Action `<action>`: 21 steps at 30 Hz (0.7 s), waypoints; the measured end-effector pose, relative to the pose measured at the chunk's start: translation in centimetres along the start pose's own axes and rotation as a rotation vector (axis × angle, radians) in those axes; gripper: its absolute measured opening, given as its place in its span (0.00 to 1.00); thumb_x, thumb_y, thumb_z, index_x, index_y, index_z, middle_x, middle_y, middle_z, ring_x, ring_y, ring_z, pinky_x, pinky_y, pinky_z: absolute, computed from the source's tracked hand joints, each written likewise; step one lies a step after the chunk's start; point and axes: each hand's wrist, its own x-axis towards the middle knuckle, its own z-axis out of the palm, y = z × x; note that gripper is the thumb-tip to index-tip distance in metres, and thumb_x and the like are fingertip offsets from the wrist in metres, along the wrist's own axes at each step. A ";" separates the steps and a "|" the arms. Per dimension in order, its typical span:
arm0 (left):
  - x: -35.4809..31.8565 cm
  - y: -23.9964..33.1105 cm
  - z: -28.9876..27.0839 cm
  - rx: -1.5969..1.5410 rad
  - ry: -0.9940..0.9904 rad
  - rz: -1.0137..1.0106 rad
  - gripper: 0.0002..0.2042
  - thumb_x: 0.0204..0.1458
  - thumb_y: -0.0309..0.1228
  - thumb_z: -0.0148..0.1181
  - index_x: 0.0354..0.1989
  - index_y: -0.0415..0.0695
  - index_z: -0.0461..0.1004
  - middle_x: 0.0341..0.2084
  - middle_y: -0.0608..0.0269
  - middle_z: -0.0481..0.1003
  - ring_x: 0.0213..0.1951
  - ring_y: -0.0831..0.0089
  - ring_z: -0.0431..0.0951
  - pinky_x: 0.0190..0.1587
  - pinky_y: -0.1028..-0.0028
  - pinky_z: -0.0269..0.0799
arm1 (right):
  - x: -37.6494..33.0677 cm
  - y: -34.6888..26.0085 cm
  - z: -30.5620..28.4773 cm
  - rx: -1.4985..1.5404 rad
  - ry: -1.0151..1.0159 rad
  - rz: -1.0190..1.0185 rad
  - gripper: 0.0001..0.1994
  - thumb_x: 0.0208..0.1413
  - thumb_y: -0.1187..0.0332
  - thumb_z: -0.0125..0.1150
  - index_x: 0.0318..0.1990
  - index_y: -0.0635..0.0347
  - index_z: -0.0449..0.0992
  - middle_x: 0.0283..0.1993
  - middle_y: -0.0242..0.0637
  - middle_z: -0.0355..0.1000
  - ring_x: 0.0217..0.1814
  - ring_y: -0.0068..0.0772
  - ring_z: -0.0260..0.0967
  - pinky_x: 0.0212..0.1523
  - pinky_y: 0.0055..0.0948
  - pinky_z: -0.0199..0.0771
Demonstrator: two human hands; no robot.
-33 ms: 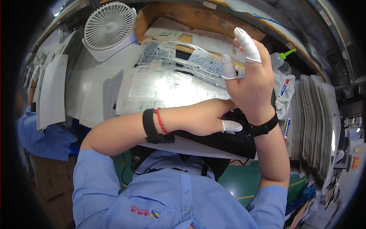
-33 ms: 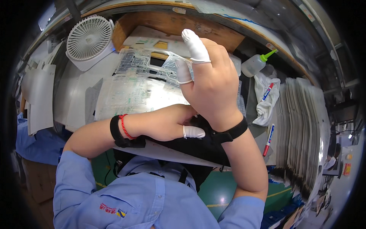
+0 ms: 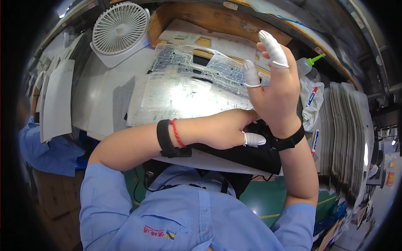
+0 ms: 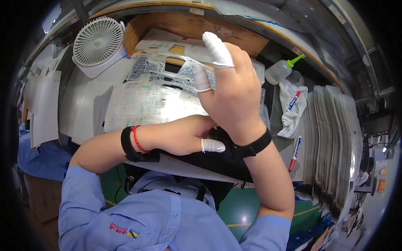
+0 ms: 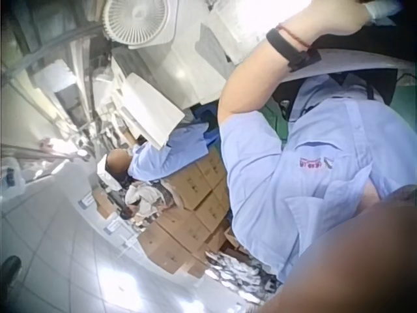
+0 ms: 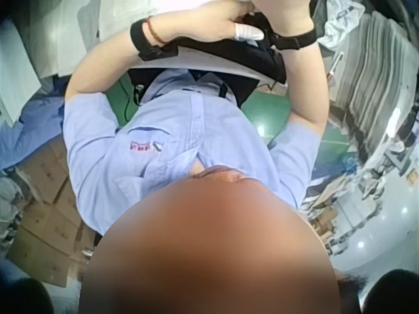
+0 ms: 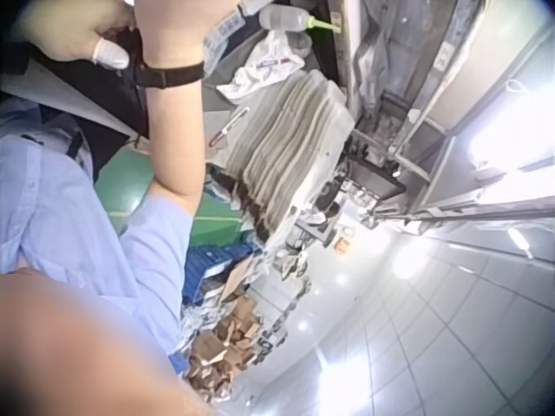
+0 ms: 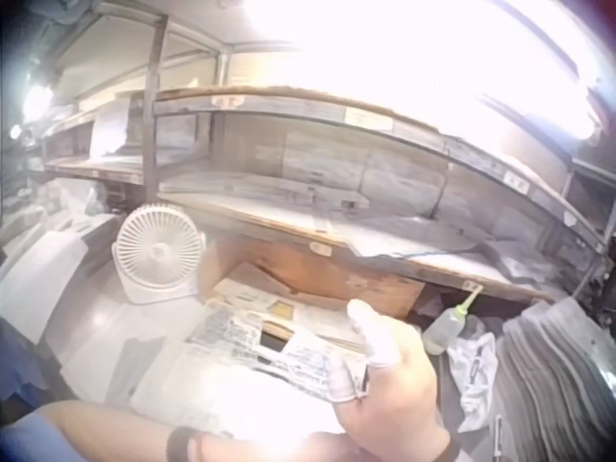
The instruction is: Assembling keyboard components at a manufacturing station.
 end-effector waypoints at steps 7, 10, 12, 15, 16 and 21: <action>0.0 0.0 -0.3 -0.027 -0.031 -0.053 0.25 0.56 0.37 0.56 0.57 0.34 0.60 0.47 0.48 0.71 0.44 0.65 0.74 0.48 0.70 0.70 | 0.4 -0.9 0.0 0.375 0.031 0.397 0.24 0.47 0.71 0.63 0.54 0.62 0.68 0.42 0.39 0.71 0.39 0.31 0.69 0.36 0.28 0.71; -0.3 0.3 -1.3 -0.124 -0.060 -0.206 0.25 0.56 0.35 0.56 0.58 0.35 0.60 0.48 0.51 0.70 0.45 0.67 0.74 0.48 0.70 0.70 | -0.2 0.1 -0.3 0.251 0.004 0.324 0.24 0.47 0.71 0.63 0.54 0.62 0.68 0.42 0.39 0.72 0.39 0.31 0.69 0.36 0.27 0.71; -1.1 0.9 -2.9 -0.039 0.021 -0.179 0.25 0.55 0.34 0.55 0.59 0.36 0.60 0.48 0.53 0.70 0.46 0.69 0.74 0.48 0.69 0.71 | -0.9 1.4 -1.2 0.224 -0.027 0.465 0.23 0.48 0.71 0.62 0.54 0.63 0.68 0.42 0.39 0.72 0.39 0.31 0.69 0.37 0.27 0.71; -2.7 2.4 -7.0 0.112 0.166 -0.275 0.23 0.53 0.31 0.57 0.57 0.39 0.62 0.46 0.57 0.72 0.45 0.71 0.74 0.46 0.72 0.72 | -2.9 5.1 -3.0 0.111 -0.101 0.603 0.21 0.50 0.68 0.62 0.52 0.65 0.70 0.42 0.41 0.72 0.40 0.33 0.69 0.38 0.29 0.71; -3.3 3.0 -8.5 0.169 0.207 -0.346 0.21 0.54 0.31 0.56 0.55 0.38 0.64 0.45 0.58 0.72 0.46 0.72 0.73 0.47 0.73 0.70 | -4.0 6.7 -3.5 0.042 -0.140 0.635 0.21 0.50 0.68 0.62 0.52 0.66 0.70 0.42 0.42 0.72 0.40 0.34 0.69 0.40 0.30 0.71; -7.5 0.7 -16.7 0.663 0.464 -0.496 0.15 0.58 0.32 0.52 0.50 0.38 0.70 0.39 0.62 0.74 0.41 0.75 0.72 0.46 0.75 0.68 | -8.4 13.2 -4.7 -0.228 -0.268 0.630 0.21 0.50 0.66 0.62 0.50 0.68 0.71 0.43 0.47 0.72 0.42 0.39 0.70 0.44 0.33 0.70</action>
